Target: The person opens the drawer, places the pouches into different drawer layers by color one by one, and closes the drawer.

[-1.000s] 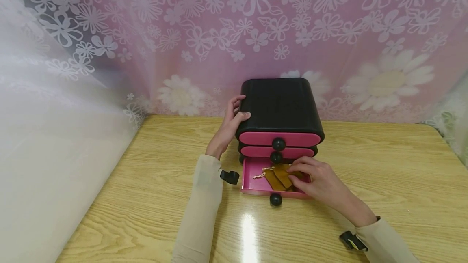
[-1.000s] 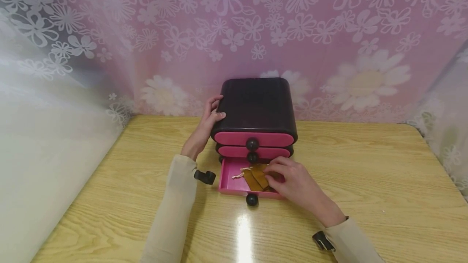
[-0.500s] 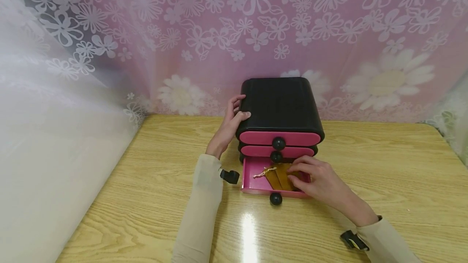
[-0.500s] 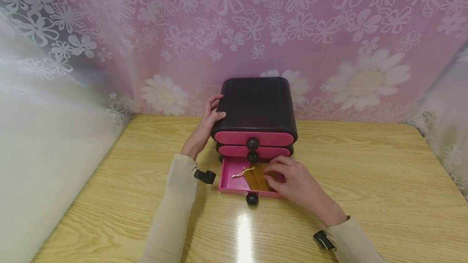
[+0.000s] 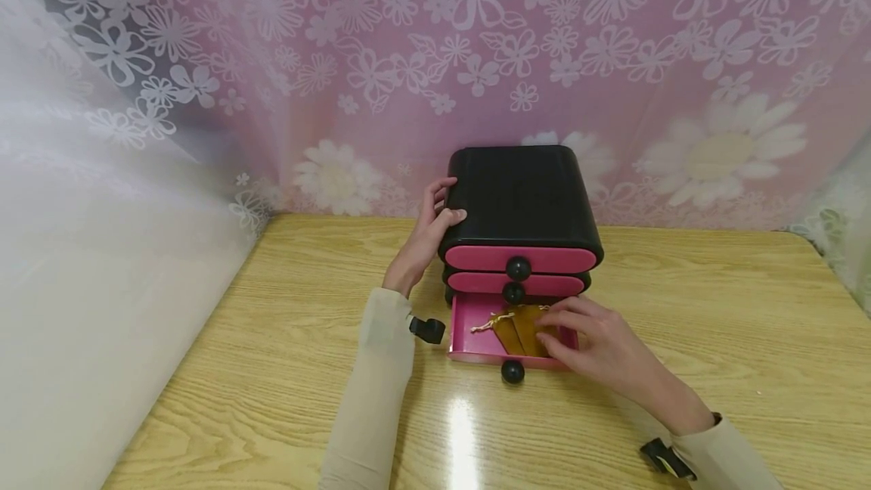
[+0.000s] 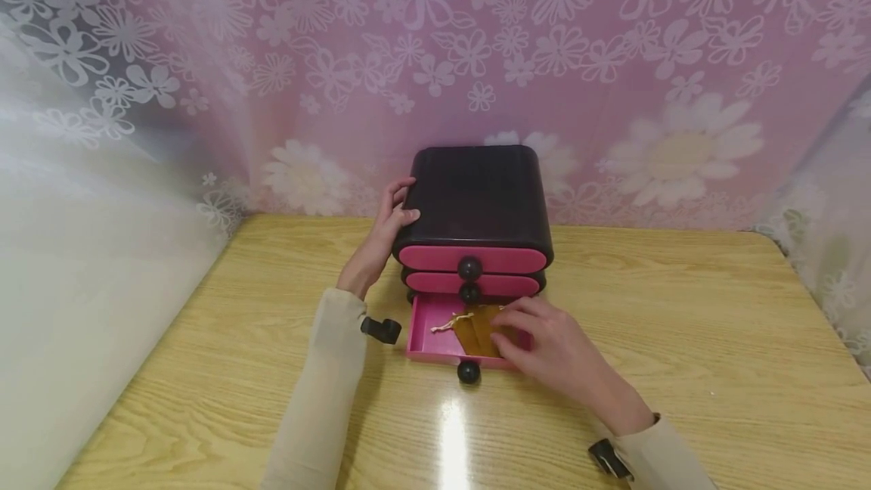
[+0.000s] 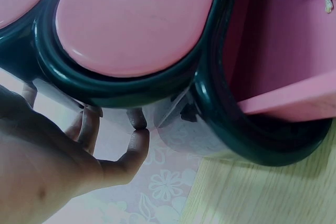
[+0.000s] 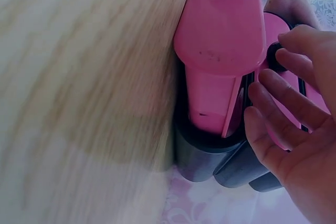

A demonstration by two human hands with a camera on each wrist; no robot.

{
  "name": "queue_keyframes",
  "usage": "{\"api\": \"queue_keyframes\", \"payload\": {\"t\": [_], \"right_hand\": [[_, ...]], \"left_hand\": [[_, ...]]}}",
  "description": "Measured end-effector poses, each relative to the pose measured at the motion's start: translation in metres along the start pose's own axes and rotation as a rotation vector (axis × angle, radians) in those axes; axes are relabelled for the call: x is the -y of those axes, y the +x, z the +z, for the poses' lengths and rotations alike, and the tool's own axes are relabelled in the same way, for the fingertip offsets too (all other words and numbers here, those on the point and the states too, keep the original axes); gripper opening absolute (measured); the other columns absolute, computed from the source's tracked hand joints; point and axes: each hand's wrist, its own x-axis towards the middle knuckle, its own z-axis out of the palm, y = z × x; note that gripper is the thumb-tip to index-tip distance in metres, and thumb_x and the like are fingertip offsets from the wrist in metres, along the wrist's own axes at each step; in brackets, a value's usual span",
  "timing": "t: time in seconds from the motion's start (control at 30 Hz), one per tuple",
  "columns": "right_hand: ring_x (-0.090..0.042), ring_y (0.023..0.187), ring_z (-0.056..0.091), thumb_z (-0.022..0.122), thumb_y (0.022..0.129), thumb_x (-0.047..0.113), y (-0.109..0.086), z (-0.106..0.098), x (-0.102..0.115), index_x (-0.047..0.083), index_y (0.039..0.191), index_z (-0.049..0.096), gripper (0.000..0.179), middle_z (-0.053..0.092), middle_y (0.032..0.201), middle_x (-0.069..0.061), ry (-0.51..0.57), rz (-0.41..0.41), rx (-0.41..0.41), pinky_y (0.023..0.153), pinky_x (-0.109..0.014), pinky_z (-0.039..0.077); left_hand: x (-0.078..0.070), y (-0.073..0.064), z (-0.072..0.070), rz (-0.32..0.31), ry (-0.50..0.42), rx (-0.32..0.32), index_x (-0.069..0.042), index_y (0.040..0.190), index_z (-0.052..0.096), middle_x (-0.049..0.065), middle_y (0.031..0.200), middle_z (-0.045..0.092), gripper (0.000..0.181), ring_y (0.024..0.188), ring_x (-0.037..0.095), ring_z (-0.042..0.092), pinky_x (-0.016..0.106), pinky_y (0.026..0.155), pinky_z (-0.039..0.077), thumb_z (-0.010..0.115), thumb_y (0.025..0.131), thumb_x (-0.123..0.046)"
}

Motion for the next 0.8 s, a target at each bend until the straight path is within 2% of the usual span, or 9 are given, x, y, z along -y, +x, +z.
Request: {"api": "queue_keyframes", "payload": {"t": [0.23,0.47,0.8], "right_hand": [[-0.006,0.078,0.060,0.089,0.070,0.004,-0.005,-0.005,0.009,0.018,0.099,0.078,0.035,0.069,0.094,0.009,0.036,-0.059,-0.002,0.065,-0.010,0.048],[0.005,0.067,0.052,0.083,0.084,0.011,-0.011,-0.005,0.015,0.017,0.100,0.077,0.018,0.067,0.087,0.010,0.119,-0.125,0.019,0.056,-0.006,0.042],[0.008,0.066,0.054,0.085,0.080,0.006,-0.017,-0.001,0.018,0.017,0.103,0.078,0.027,0.074,0.085,0.012,0.187,-0.136,0.099,0.058,-0.006,0.044]], "left_hand": [[-0.002,0.000,0.000,0.003,0.000,0.004,-0.033,0.152,0.033,0.003,0.162,0.025,0.061,0.148,0.027,0.030,0.055,0.119,0.035,0.051,0.094,-0.034],[-0.003,0.000,0.000,0.001,-0.009,0.007,-0.034,0.152,0.033,0.003,0.161,0.025,0.061,0.147,0.027,0.029,0.055,0.120,0.033,0.051,0.094,-0.035],[0.000,0.000,-0.001,0.004,-0.011,0.015,-0.035,0.151,0.033,0.001,0.161,0.025,0.061,0.147,0.026,0.028,0.054,0.121,0.031,0.052,0.094,-0.037]]}}
